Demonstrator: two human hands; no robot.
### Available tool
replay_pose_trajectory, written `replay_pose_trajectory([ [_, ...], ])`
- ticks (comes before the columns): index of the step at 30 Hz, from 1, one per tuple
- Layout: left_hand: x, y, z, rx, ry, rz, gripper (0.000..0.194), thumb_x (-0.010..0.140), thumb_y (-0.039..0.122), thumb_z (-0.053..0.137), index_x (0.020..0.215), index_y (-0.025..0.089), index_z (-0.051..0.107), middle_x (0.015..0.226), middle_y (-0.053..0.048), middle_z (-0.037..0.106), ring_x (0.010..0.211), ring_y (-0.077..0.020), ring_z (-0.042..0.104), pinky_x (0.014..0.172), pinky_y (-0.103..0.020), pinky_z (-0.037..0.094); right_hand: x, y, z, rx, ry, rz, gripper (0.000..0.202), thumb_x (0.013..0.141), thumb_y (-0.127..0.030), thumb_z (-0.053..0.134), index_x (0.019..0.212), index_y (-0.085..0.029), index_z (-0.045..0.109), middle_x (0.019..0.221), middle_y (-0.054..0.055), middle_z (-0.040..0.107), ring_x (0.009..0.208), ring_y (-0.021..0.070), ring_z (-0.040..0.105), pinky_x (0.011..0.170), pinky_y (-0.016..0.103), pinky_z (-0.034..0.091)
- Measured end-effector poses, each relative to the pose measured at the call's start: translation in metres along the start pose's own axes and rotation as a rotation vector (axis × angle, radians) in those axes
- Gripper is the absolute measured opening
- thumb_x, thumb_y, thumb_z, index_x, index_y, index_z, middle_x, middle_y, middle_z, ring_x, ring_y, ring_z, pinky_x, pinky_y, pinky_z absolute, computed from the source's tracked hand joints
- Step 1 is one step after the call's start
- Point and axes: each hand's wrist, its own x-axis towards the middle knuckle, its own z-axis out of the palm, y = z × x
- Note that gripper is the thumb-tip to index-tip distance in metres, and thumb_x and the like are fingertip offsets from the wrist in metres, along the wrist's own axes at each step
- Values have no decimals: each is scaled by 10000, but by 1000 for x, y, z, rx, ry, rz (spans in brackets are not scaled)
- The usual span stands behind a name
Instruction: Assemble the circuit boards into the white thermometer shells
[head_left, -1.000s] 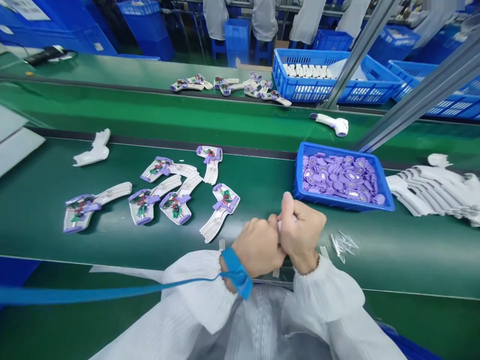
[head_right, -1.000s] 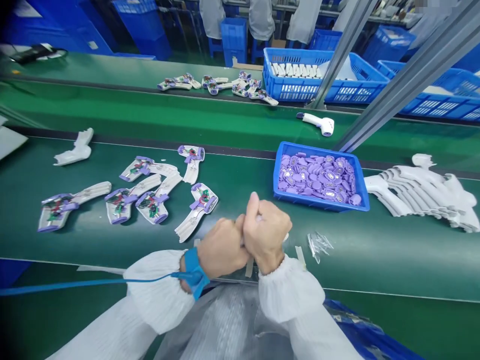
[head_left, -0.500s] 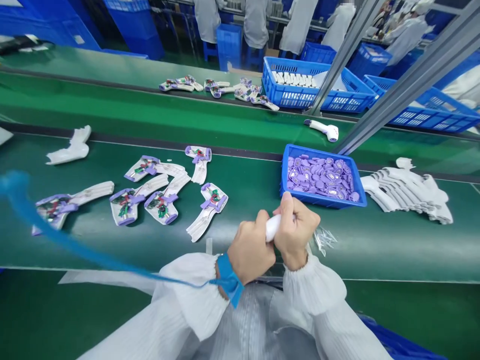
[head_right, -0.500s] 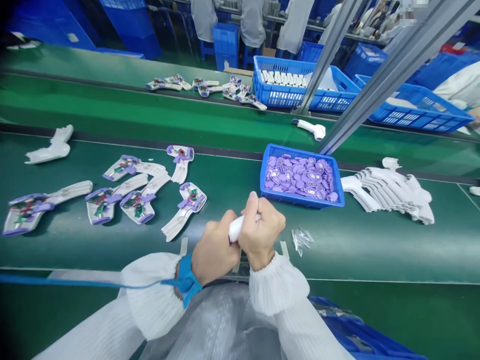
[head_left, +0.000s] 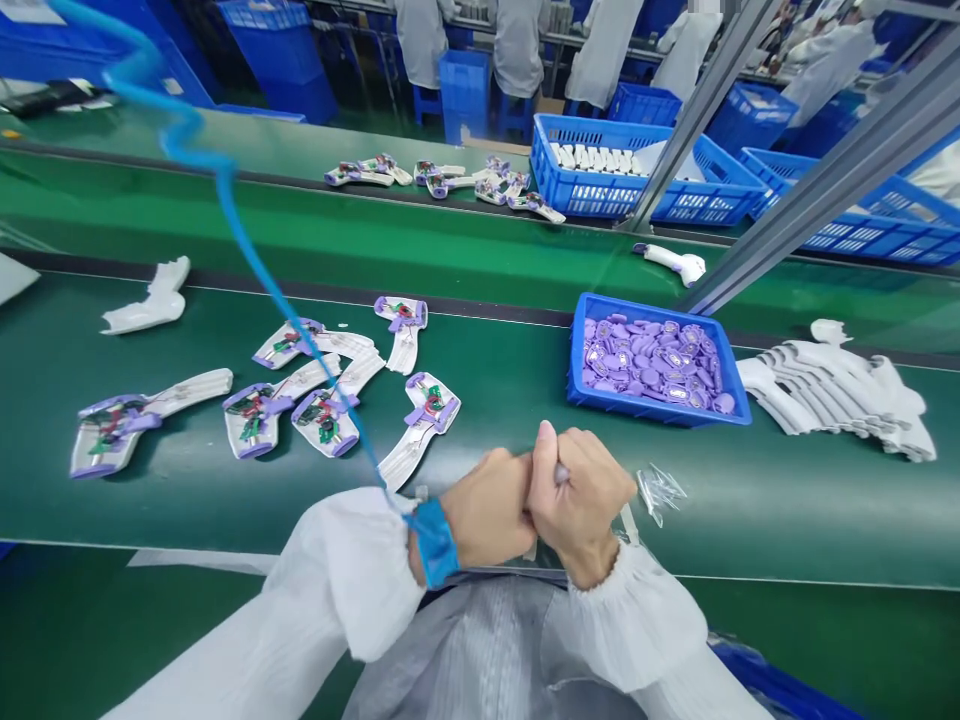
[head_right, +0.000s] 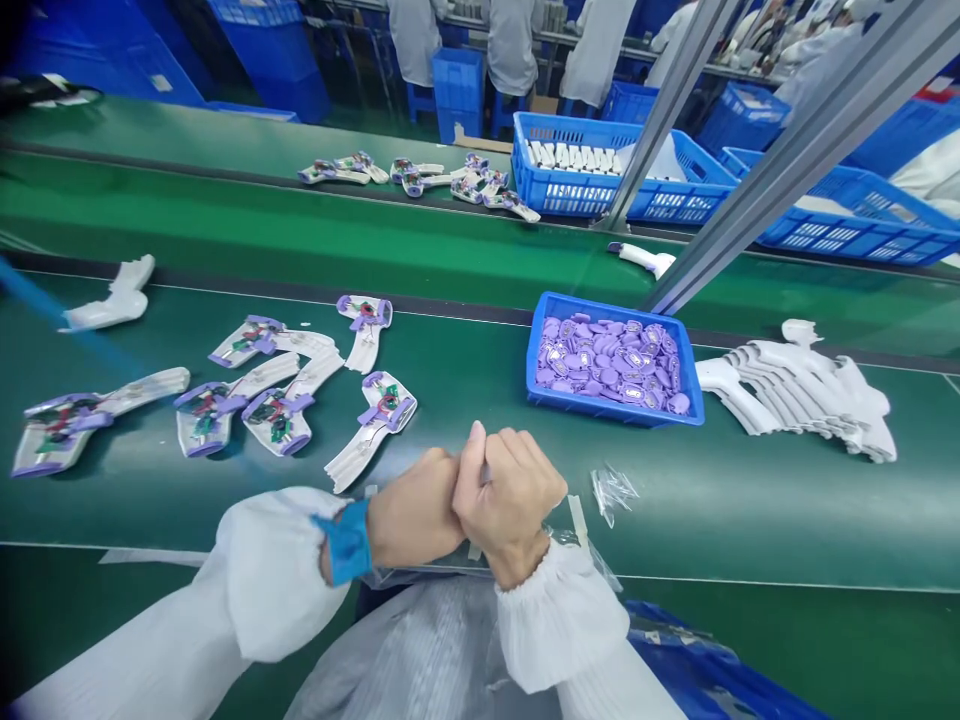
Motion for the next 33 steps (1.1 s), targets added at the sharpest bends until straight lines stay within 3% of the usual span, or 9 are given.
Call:
replay_pose_trajectory([
  [4,6,7,11,139,33,-116,292,745,124,516,1022,137,608,947,-116,690,782,-270,655,658,-348,428,2,2,0,101,69,137,459,962,-249,485,515,-197,398,505,-26,418,501,101,355,542,305,246],
  [7,6,12,3,74,63,-165,209,863,290,525,1013,160,592,909,-97,679,760,-263,650,621,-332,415,25,18,-9,214,-131,210,490,993,-351,455,535,-186,513,509,-27,494,495,97,435,541,270,301],
  [11,-5,9,-21,4,169,-353,445,859,638,533,908,196,554,717,-33,609,655,-229,597,523,-286,332,84,73,-15,43,-344,147,351,1007,-366,431,885,-186,707,811,17,702,691,137,611,682,265,419],
  [13,-13,5,-32,-51,191,-361,389,876,598,541,907,211,562,697,-5,601,615,-194,574,514,-276,314,110,106,-9,-233,-479,38,233,959,-298,534,1054,-172,704,1042,83,705,860,184,640,791,301,439],
  [17,-26,-5,-42,-48,229,-378,285,896,497,567,1004,234,595,749,2,638,667,-198,598,561,-288,354,135,148,8,-372,-669,18,156,806,-214,723,930,-121,740,898,133,718,821,237,656,750,325,459],
  [23,-7,-11,-23,361,282,-137,375,869,224,627,1222,150,523,1200,-118,613,1120,-291,544,917,-406,404,132,142,12,-497,-750,-70,184,855,-67,568,961,-80,717,984,223,688,900,279,660,787,365,461],
  [27,27,-5,-11,539,114,-98,170,886,192,583,1014,89,627,1000,-155,665,981,-322,580,829,-439,401,137,132,9,-533,-768,-102,324,778,75,474,957,-56,710,963,233,686,908,289,660,807,372,461],
  [31,27,-12,-21,460,168,-154,247,883,348,622,977,119,625,981,-129,668,923,-305,609,758,-398,421,143,132,-12,-504,-712,-101,412,825,46,423,1117,-65,690,1036,216,668,923,270,656,833,375,470],
  [33,14,-19,-30,217,226,-232,320,886,447,613,1026,160,599,950,-77,666,849,-258,621,694,-350,428,138,129,-30,-422,-654,-69,383,895,-33,422,1172,-97,678,1009,173,677,906,245,657,845,371,481],
])
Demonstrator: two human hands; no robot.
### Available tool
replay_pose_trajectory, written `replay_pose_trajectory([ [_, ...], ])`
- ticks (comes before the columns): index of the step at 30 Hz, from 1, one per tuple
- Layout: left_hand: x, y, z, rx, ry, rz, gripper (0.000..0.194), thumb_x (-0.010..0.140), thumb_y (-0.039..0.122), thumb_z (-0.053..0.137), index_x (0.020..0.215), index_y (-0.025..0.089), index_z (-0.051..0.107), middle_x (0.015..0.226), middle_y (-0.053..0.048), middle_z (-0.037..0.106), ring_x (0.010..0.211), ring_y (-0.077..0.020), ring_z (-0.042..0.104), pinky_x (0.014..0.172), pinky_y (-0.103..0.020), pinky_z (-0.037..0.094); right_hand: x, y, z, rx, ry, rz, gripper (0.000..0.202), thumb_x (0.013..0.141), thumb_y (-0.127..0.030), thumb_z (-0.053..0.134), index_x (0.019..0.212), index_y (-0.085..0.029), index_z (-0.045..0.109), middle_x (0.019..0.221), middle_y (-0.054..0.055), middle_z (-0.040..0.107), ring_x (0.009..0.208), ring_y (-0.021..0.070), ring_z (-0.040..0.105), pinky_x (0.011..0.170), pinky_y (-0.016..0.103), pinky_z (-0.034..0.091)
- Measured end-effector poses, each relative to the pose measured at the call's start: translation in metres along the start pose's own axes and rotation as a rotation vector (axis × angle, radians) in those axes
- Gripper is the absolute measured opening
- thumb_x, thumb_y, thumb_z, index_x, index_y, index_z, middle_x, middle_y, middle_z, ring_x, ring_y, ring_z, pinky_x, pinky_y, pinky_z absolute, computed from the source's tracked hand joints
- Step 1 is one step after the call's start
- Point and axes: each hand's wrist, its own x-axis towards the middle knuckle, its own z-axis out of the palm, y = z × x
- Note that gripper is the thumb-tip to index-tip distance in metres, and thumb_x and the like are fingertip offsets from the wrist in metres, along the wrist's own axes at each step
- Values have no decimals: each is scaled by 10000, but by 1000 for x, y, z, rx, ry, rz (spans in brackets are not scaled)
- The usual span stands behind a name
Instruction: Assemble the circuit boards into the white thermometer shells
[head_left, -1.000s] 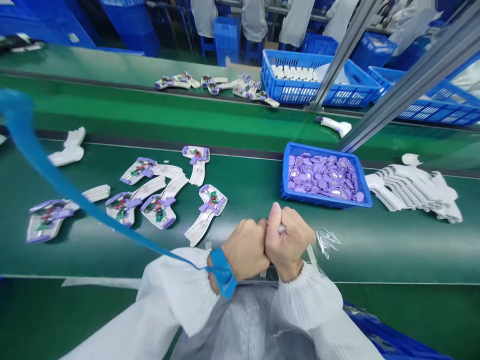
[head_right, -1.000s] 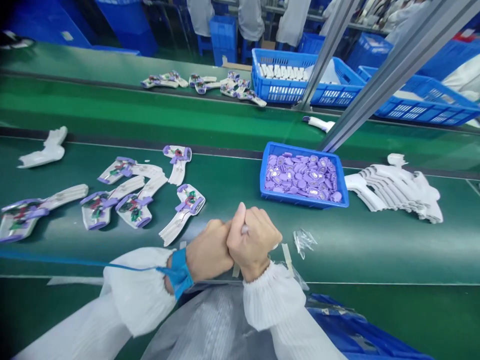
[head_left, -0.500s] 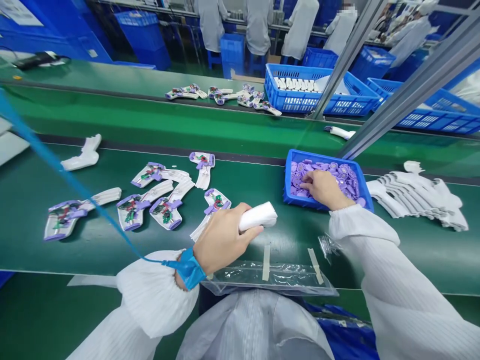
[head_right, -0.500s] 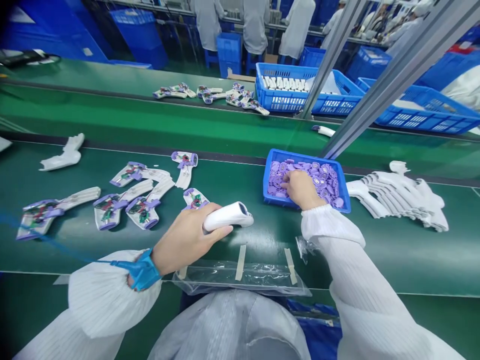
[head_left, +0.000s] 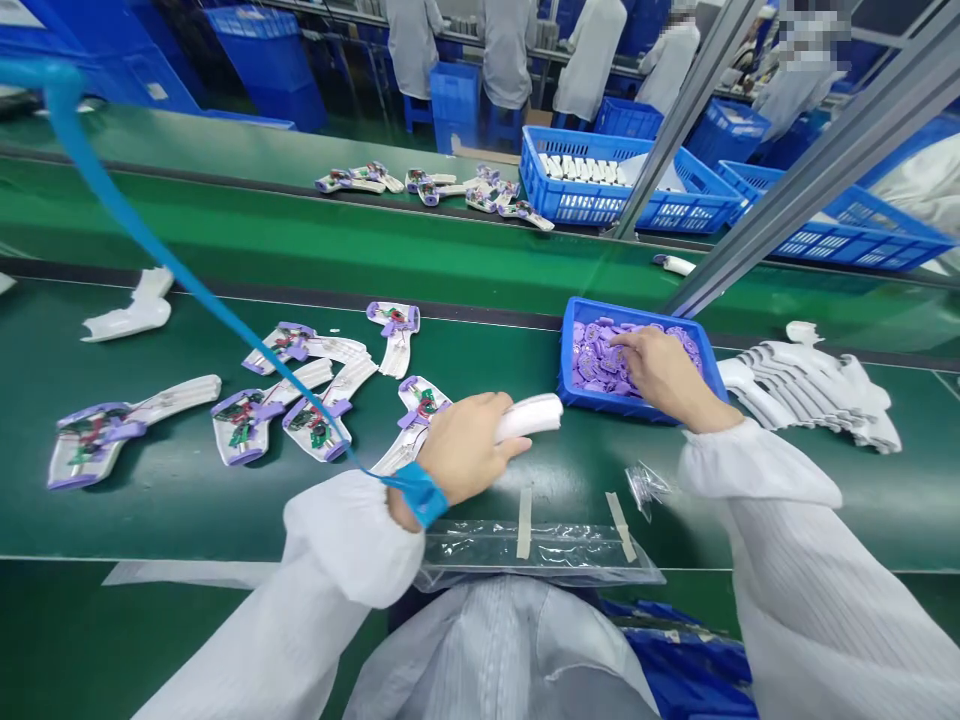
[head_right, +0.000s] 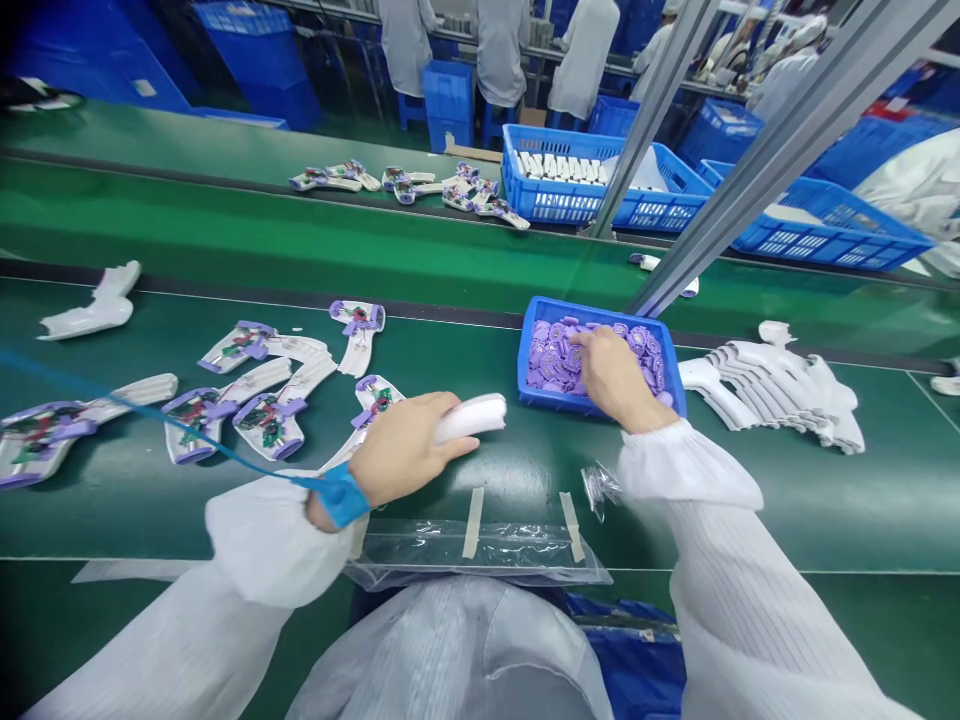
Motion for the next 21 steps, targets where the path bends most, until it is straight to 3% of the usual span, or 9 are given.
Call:
replay_pose_trajectory([
  [4,-16,-7,-9,-772,-94,-155,405,922,555,515,1051,174,559,924,-41,654,759,-171,610,646,-280,459,-46,-24,-8,602,128,94,275,951,-271,517,1151,-181,683,889,62,700,723,176,663,732,335,539],
  [6,-19,1,-4,-1021,-171,-200,447,945,583,448,1008,157,566,926,-56,655,712,-145,593,610,-260,461,-68,-49,-4,840,202,127,257,936,-343,567,1103,-197,697,889,46,706,700,162,662,699,322,555],
  [8,-20,11,3,-1153,-225,-234,461,941,592,456,1011,151,572,914,-58,652,675,-128,577,582,-246,451,-84,-75,6,931,308,143,232,932,-349,588,1077,-212,707,920,39,711,720,155,665,708,313,566],
  [11,-20,22,13,-1259,-261,-251,443,939,566,490,1084,154,562,888,-47,635,663,-124,577,578,-242,449,-101,-101,22,920,424,110,187,942,-283,585,1070,-234,712,1010,35,719,826,159,682,781,314,575],
  [14,-22,20,15,-1240,-264,-213,421,951,539,486,1097,153,567,857,-37,621,669,-123,567,588,-242,440,-111,-108,32,831,459,-17,209,952,-202,556,1079,-252,714,1092,25,722,992,174,683,893,328,564],
  [17,-25,14,13,-1097,-245,-155,380,959,497,494,1086,153,594,856,-33,632,716,-130,561,620,-242,425,-116,-105,33,805,417,-100,262,966,-185,522,1136,-273,702,1169,14,711,1074,179,673,953,345,554],
  [21,-27,11,8,-945,-239,-127,379,965,473,483,1147,162,600,893,-30,651,788,-150,579,673,-250,432,-119,-100,28,880,268,-11,262,970,-273,541,1187,-259,687,1134,27,726,954,179,707,876,333,581],
])
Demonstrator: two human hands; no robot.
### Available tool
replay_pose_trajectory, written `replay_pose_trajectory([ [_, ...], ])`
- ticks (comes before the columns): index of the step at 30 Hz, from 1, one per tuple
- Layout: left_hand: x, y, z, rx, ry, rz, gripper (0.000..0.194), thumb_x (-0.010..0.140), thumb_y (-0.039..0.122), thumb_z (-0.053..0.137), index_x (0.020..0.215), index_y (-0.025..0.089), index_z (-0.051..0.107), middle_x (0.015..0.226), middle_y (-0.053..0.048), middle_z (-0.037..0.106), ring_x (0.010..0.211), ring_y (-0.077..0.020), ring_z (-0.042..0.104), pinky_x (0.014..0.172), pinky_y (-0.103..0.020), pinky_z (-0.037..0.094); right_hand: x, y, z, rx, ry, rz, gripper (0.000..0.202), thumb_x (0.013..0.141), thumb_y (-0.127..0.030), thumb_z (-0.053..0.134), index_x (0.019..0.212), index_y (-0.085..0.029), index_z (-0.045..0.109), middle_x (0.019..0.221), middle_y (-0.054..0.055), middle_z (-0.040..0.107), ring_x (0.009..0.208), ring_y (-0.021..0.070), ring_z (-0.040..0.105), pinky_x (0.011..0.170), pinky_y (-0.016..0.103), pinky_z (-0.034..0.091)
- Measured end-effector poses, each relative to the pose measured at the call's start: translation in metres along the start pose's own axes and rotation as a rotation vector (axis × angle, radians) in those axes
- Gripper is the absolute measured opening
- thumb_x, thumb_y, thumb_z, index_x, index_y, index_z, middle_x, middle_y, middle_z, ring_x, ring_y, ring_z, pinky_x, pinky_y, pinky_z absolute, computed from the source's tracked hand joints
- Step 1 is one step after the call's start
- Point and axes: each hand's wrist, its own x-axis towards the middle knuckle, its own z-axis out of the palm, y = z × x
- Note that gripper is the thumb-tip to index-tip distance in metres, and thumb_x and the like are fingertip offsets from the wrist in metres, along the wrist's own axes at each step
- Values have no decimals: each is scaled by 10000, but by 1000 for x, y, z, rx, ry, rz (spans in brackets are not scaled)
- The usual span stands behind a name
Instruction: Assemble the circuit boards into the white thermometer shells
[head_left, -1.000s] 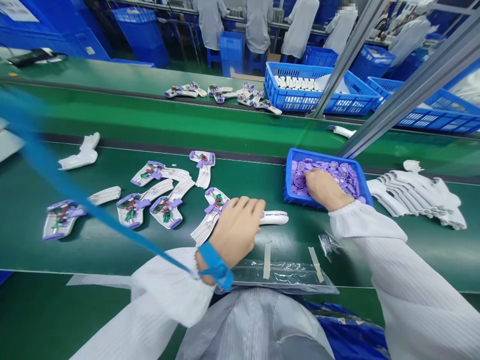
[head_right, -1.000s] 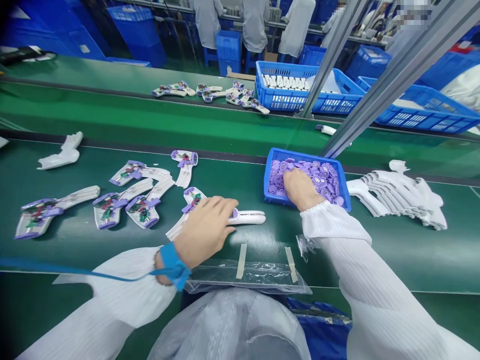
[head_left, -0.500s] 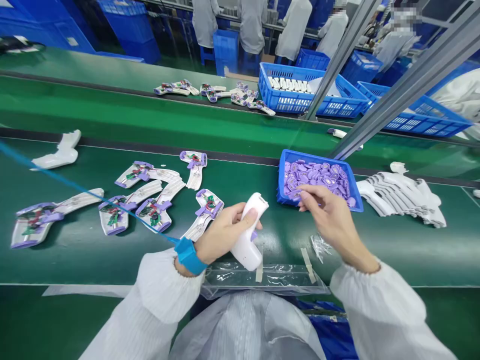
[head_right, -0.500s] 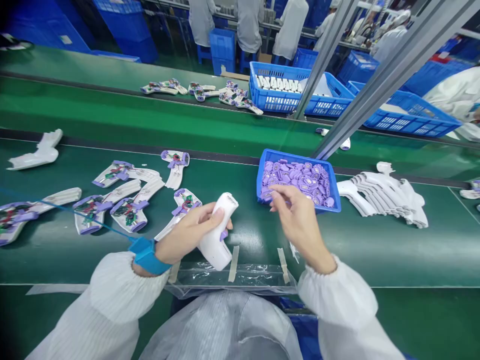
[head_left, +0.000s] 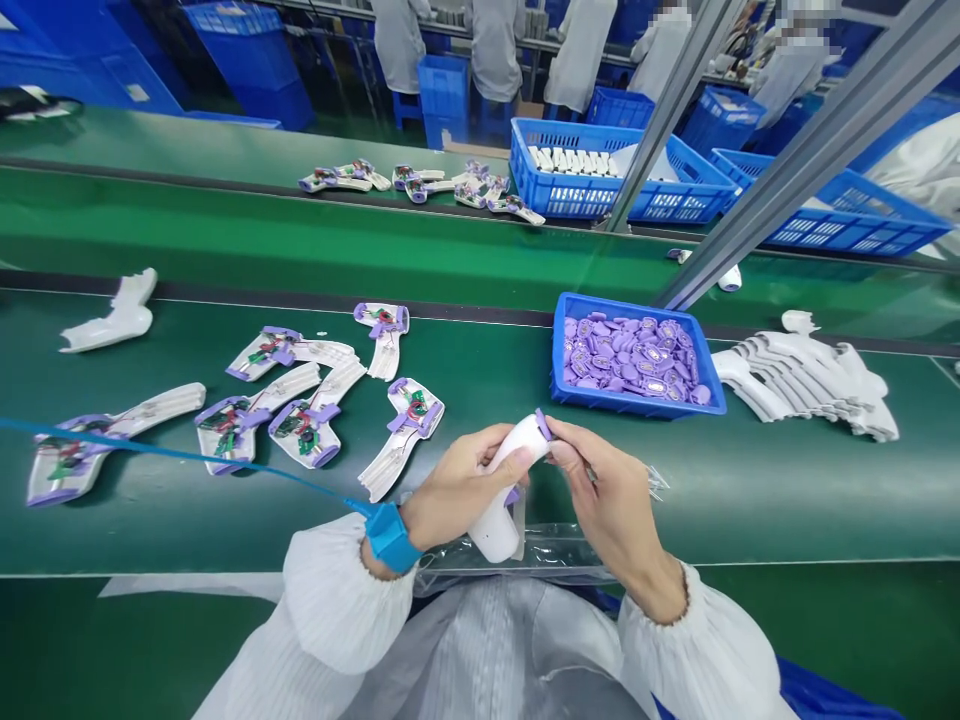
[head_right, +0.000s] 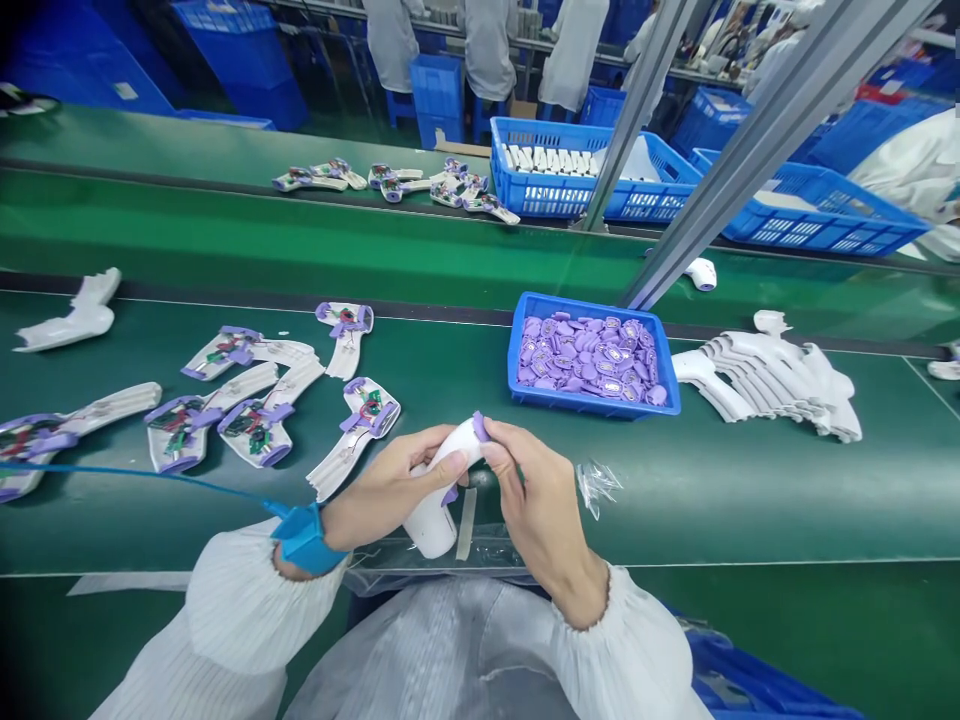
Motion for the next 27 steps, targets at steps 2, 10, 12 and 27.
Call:
replay_pose_trajectory([
  [2,0,2,1,104,2,33,375,968,468,477,1187,190,600,909,-18,663,800,-156,590,693,-256,434,1,1,-3,110,-51,131,258,961,-336,562,1166,-255,695,1080,29,738,867,171,712,796,312,595],
  [10,-1,5,7,644,130,89,360,974,505,447,1201,270,597,969,-8,701,870,-229,642,724,-313,419,2,10,-2,242,0,326,266,907,-378,639,1137,-254,689,1092,30,699,935,158,670,849,293,560],
  [12,-3,5,6,648,136,80,335,982,492,441,1189,276,593,976,2,699,884,-226,642,740,-320,427,2,9,-4,326,40,377,246,895,-378,652,1087,-231,698,1024,33,693,847,138,659,794,274,557],
  [27,-2,-6,1,664,218,378,333,968,442,534,1244,258,557,1134,-7,661,956,-193,568,825,-342,419,-4,-18,-4,163,-50,184,312,983,-312,478,1214,-260,682,1325,56,604,709,118,608,653,296,540],
])
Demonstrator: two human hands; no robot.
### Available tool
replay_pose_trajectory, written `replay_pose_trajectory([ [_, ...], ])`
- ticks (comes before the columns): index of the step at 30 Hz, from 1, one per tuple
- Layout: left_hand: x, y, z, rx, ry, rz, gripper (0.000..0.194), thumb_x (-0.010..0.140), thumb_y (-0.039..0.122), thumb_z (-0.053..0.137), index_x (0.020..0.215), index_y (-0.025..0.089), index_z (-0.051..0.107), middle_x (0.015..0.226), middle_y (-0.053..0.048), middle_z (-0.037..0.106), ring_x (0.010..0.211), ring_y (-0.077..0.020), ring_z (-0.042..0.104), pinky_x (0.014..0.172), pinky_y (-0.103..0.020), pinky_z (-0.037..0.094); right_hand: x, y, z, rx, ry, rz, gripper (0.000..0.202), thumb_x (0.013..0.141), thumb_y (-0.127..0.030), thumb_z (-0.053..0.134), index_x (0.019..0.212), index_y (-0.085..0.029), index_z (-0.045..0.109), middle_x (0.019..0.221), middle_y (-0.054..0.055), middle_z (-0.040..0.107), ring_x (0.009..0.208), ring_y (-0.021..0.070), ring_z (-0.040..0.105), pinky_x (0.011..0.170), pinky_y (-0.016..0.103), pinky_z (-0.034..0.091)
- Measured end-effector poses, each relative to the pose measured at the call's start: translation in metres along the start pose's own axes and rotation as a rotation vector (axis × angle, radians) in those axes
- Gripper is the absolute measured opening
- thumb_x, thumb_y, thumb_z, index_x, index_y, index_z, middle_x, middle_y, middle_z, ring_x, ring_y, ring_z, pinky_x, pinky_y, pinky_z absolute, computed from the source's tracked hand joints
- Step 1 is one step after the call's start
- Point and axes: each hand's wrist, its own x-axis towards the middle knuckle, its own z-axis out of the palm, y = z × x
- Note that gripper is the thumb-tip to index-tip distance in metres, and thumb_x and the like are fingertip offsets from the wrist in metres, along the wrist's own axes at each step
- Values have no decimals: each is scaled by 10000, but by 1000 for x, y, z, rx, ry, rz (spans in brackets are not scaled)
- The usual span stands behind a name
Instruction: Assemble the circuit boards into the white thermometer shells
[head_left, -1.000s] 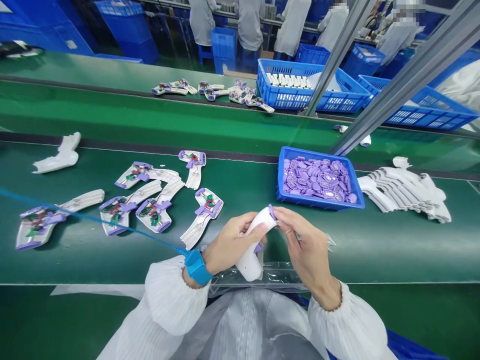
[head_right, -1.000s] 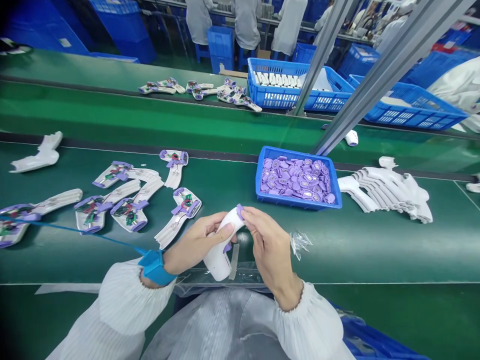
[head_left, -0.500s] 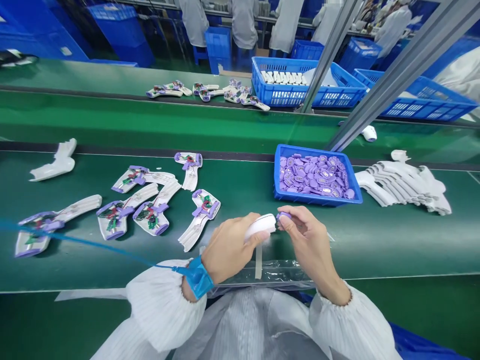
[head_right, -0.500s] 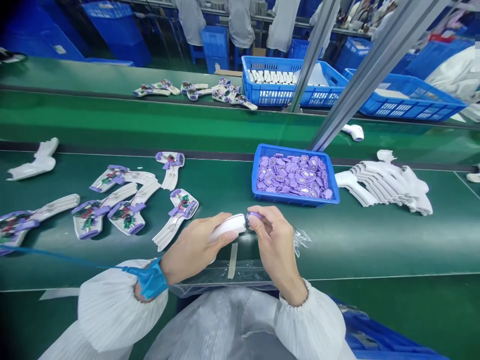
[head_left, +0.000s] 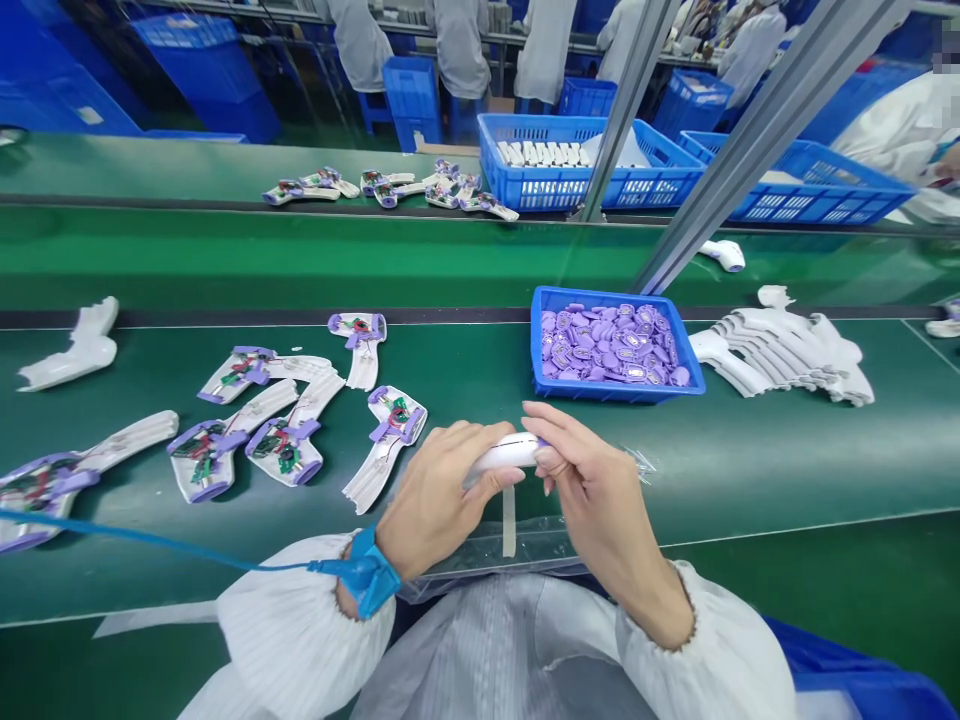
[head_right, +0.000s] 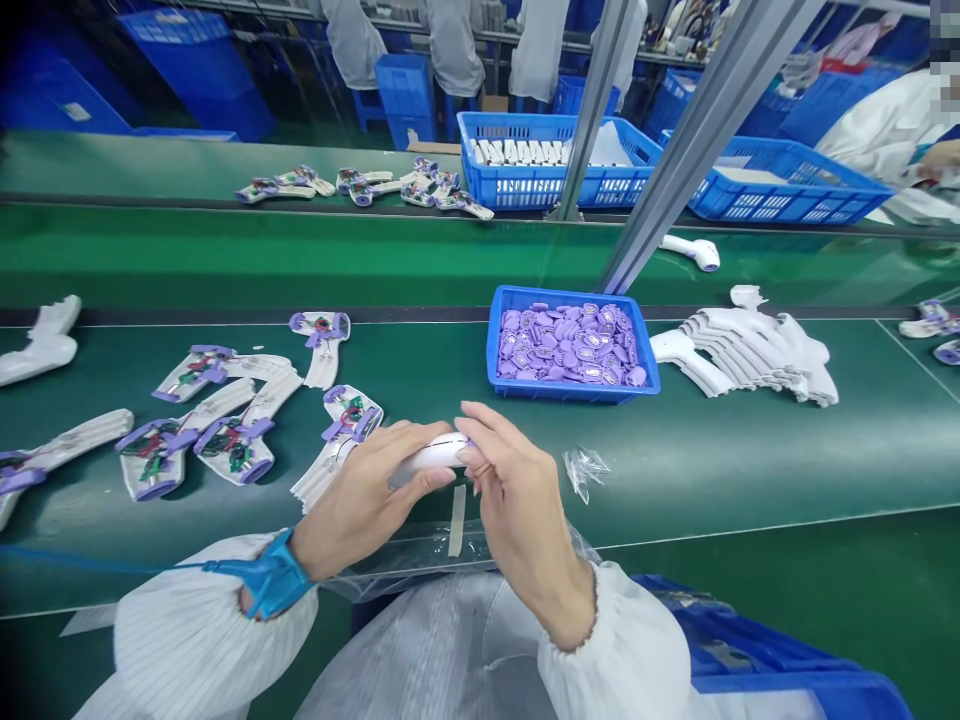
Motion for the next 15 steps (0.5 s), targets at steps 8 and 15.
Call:
replay_pose_trajectory([
  [8,-1,1,-3,-91,-54,-53,385,972,466,515,1326,316,509,1227,13,643,1047,-193,588,861,-329,431,-1,2,0,-119,-139,-65,416,1012,-288,397,1401,-196,513,1109,55,679,711,137,587,664,276,509],
  [15,4,3,4,257,6,79,291,995,414,447,1112,201,607,876,-29,660,789,-211,562,705,-362,384,-7,12,16,-127,52,0,292,1022,-368,414,1159,-224,628,690,-18,608,595,126,563,592,234,437],
])
